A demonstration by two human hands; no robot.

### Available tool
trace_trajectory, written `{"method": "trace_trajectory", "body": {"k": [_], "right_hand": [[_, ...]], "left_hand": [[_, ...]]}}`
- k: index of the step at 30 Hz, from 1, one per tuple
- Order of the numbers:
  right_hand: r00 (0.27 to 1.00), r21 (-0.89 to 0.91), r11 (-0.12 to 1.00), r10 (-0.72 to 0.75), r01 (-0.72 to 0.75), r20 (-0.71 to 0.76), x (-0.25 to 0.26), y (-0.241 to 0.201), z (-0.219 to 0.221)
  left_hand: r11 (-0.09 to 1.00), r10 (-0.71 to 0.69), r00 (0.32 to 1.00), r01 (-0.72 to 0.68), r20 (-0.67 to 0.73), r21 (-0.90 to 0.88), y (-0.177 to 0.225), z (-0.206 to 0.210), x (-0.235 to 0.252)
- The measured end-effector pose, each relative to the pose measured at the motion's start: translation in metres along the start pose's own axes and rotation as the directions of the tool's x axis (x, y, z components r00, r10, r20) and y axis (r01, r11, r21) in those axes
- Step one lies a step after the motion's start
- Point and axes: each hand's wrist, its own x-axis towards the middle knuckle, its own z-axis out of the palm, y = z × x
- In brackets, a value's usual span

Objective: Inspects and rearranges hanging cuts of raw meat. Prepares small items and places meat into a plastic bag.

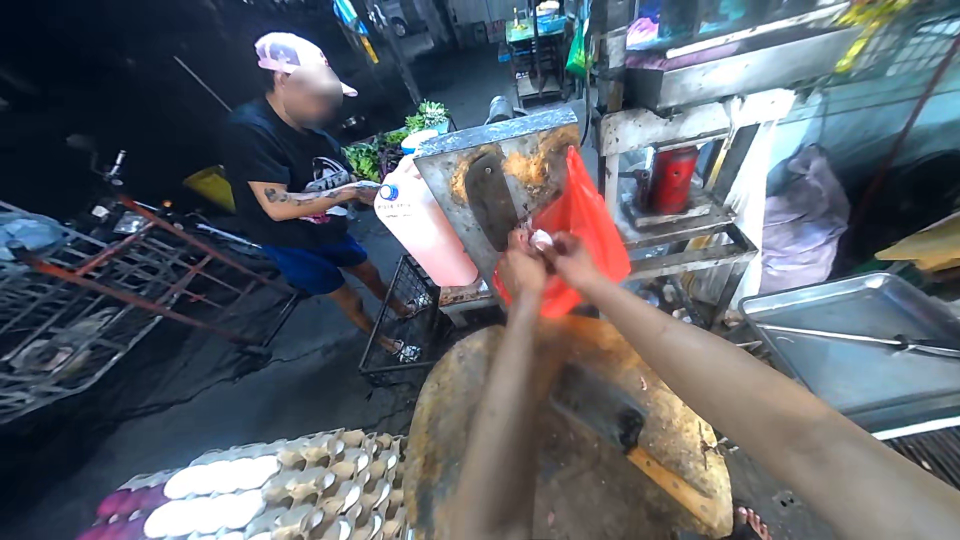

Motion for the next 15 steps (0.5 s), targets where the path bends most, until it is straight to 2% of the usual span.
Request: {"method": "trace_trajectory", "body": {"k": [5, 7, 11, 15], "right_hand": [[0.983, 0.188, 0.976, 0.133, -0.108, -0.128, -0.002, -0.014, 0.015], [0.98, 0.171, 0.982, 0.104, -0.074, -0.173, 0.002, -0.013, 0.02], [0.965, 0.05, 0.997, -0.052, 0.067, -0.256, 0.011, -0.007, 0.021], [0.967, 0.174, 0.985, 0.036, 0.009, -0.253, 0.011, -0.013, 0.024]], "left_hand": [[0.982, 0.036, 0.992, -0.058, -0.122, -0.181, -0.007, 0.01, -0.008], [0.98, 0.048, 0.987, -0.077, -0.152, -0.186, -0.006, 0.011, -0.011], [0.988, 0.054, 0.988, -0.074, -0.143, -0.137, -0.003, 0.009, -0.017], [0.944, 0.005, 0.989, -0.053, -0.149, -0.325, -0.007, 0.019, -0.022]]}}
